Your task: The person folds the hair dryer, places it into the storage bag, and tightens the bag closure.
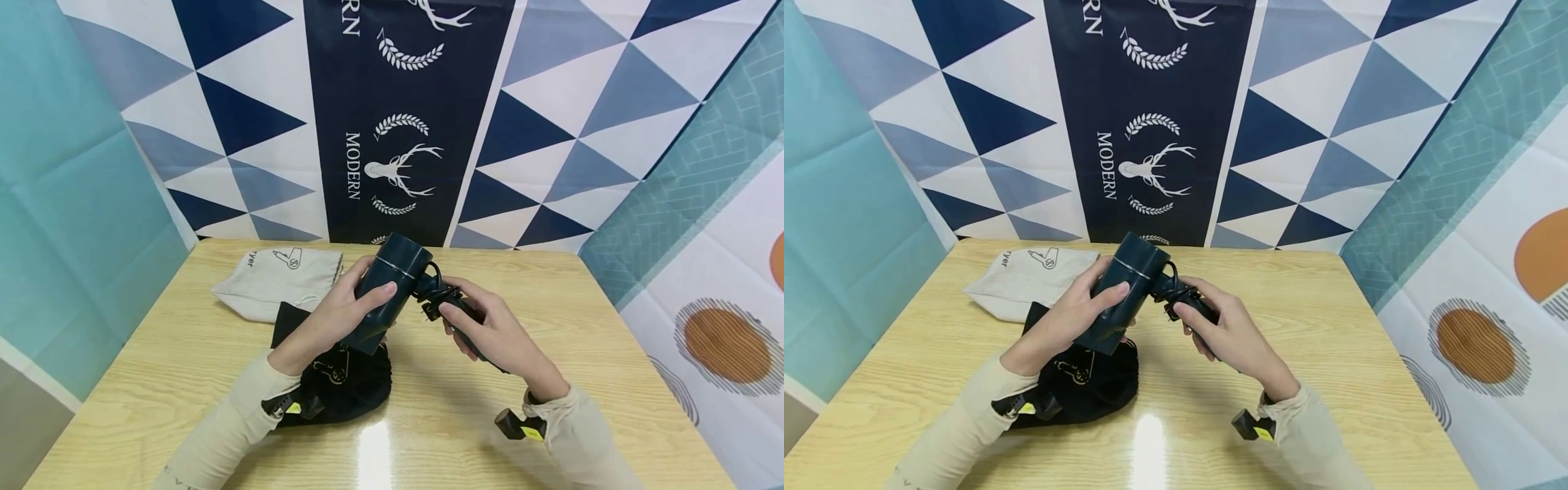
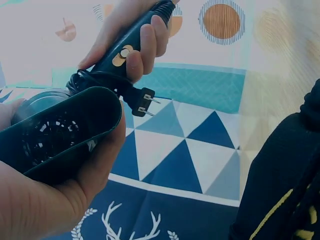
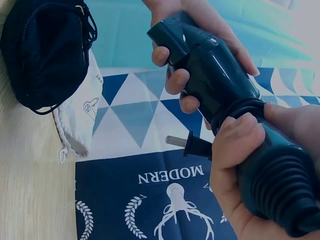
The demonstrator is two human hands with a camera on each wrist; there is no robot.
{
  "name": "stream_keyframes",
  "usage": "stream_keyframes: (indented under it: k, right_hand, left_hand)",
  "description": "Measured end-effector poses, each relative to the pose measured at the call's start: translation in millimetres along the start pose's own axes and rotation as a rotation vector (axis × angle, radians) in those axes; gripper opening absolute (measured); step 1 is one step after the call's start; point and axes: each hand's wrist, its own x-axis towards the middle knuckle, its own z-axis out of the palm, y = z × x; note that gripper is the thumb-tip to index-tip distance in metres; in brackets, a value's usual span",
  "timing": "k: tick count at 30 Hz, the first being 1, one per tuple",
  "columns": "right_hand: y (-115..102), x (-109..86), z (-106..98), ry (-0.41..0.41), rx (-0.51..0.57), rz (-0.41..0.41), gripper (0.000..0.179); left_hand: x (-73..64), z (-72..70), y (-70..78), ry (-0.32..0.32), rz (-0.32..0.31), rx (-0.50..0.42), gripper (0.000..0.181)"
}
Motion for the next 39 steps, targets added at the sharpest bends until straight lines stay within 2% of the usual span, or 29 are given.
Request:
stream_keyframes:
  k: [10, 16, 26, 30, 36, 39]
  right_hand:
    - [-4, -1.5, 8, 0.072, -0.007, -0.022, 0.035]
    - [-4, -0.2, 14, 0.123, 0.004, -0.041, 0.035]
    - [-4, -3.2, 15, 0.169, -0.001, -0.069, 0.037]
    - [-7, -5.4, 20, 0.217, 0.023, -0.094, 0.040]
    - [-31, -8.3, 29, 0.265, 0.020, -0.110, 0.038]
    - [-24, -7.9, 27, 0.258, 0.024, -0.099, 0.039]
  left_hand:
    - [-1.5, -0.6, 2.1, 0.024, 0.036, -0.003, 0.052]
    - [-2.5, 3.0, 1.7, 0.023, 0.088, -0.030, 0.051]
    - [-4.4, 5.6, 2.8, 0.028, 0.122, -0.004, 0.053]
    - [-4.6, 11.5, 2.1, 0.048, 0.164, 0.001, 0.054]
    - [-4.1, 21.8, -2.1, 0.102, 0.242, 0.039, 0.053]
    - [-4.9, 22.6, -3.8, 0.114, 0.239, 0.058, 0.054]
